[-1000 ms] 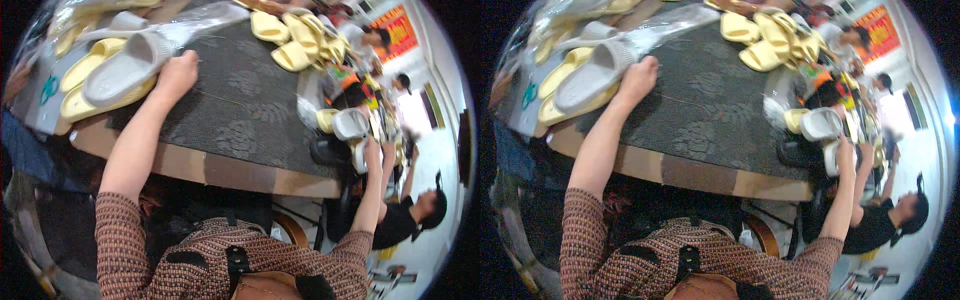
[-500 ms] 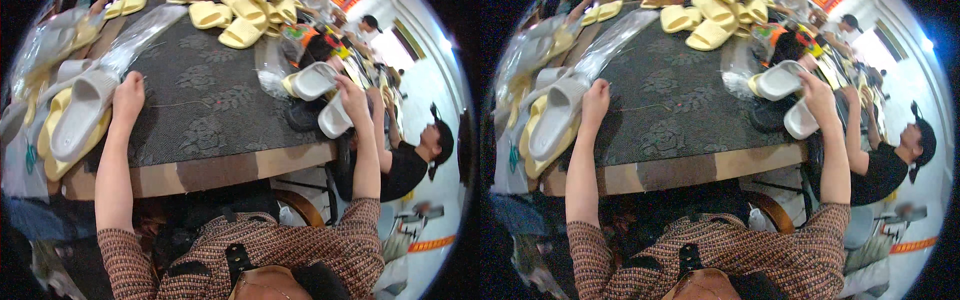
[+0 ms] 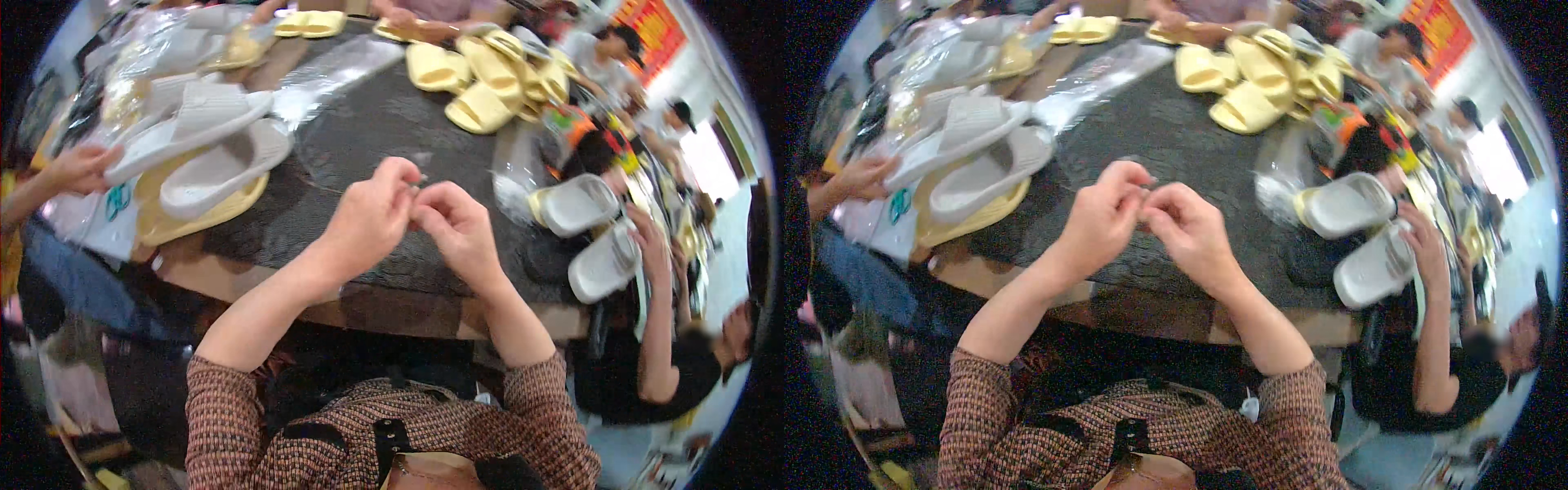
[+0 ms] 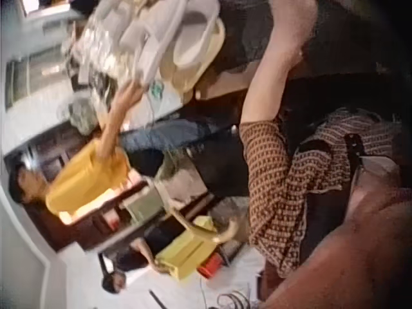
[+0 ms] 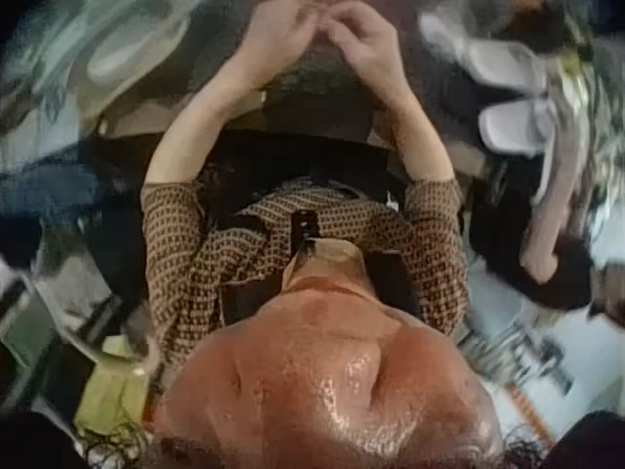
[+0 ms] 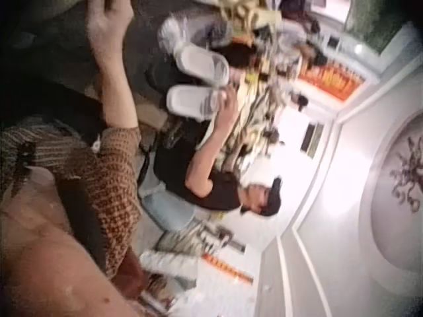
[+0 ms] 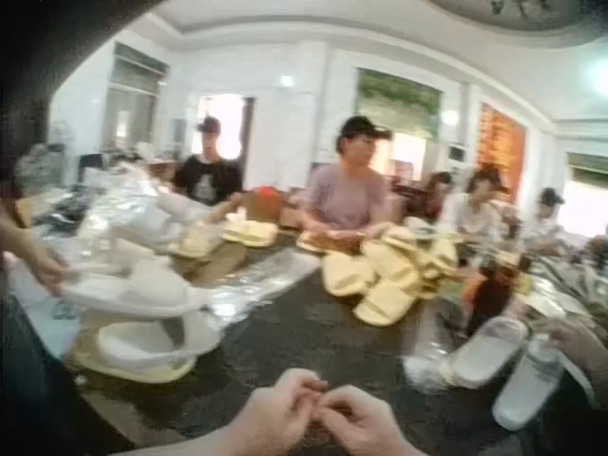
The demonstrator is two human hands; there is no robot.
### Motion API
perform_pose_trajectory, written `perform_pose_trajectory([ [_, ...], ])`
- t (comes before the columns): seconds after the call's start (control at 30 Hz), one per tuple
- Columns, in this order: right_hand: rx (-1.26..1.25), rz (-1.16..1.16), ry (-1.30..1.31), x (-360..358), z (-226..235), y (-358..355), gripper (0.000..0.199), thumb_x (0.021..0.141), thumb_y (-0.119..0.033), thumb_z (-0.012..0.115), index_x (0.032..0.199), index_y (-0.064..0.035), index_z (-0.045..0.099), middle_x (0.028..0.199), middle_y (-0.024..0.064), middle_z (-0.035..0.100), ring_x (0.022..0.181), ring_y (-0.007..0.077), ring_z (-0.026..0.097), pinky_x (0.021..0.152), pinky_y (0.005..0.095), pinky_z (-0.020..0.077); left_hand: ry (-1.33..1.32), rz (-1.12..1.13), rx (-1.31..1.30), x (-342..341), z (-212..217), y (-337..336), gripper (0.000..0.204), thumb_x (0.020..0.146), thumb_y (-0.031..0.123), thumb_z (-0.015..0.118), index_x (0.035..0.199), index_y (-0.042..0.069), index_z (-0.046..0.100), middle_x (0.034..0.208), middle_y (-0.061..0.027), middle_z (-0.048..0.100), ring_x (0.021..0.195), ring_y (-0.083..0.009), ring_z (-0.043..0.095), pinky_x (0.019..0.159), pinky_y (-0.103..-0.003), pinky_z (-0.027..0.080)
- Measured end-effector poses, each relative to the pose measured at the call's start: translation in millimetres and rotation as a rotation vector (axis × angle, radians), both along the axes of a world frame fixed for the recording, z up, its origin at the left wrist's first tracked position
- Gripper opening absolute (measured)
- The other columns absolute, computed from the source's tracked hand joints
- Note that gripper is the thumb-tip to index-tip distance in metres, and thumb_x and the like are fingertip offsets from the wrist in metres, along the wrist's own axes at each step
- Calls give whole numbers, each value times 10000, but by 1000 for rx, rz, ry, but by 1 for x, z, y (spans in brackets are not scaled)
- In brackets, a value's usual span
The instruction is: The person fastens pairs of slippers together by hand, threading plastic fasteners through the slippers to connect each pair, locking the fasteners, and placing the connected slippers on the table.
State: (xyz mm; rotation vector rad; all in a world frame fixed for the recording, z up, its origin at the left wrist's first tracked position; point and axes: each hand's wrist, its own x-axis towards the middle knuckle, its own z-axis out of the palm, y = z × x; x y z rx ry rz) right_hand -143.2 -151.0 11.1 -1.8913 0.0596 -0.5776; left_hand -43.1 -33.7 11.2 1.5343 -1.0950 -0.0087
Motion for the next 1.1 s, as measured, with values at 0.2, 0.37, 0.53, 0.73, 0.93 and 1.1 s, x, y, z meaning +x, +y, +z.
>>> perform_pose_trajectory([
  [0.2,540,74,140,7,-13,1,154,834,-93,582,976,-42,552,741,3,576,543,40,461,463,189,363,-81,22,137,-9,-11,19,280,821,2,502,1095,-2,445,704,-133,596,657,-211,626,588,-319,476],
  [0.37,654,194,130,8,-21,-5,184,856,-140,579,1012,-44,592,764,9,598,482,7,395,402,156,280,-514,47,165,3,-25,7,424,839,41,507,1238,12,368,766,-172,625,722,-349,627,625,-390,499],
  [0.53,851,164,38,8,-29,-29,132,859,-150,589,917,-31,597,712,2,566,457,4,389,380,152,266,-15,23,239,-17,-21,-15,394,852,0,501,1235,22,407,696,-77,593,628,-117,572,594,-255,462],
  [0.73,1151,106,-168,-5,-25,-60,135,922,-167,498,867,-50,537,742,45,560,400,6,321,339,169,237,-208,134,313,24,-14,5,388,818,-31,538,1197,9,466,968,-81,576,873,-148,541,783,-275,439],
  [0.93,1204,115,-167,4,-32,-59,114,926,-136,441,883,-47,499,784,119,597,380,28,308,322,189,232,-725,643,537,136,5,92,405,795,101,608,1171,-1,497,1230,-190,477,1147,-345,435,977,-417,329],
  [1.1,1152,164,-19,9,-30,-51,55,883,-110,483,902,-60,497,726,143,606,369,43,326,314,196,238,-899,779,752,182,-18,152,443,773,234,659,1132,5,536,1290,-234,423,1224,-370,368,1003,-430,316],
])
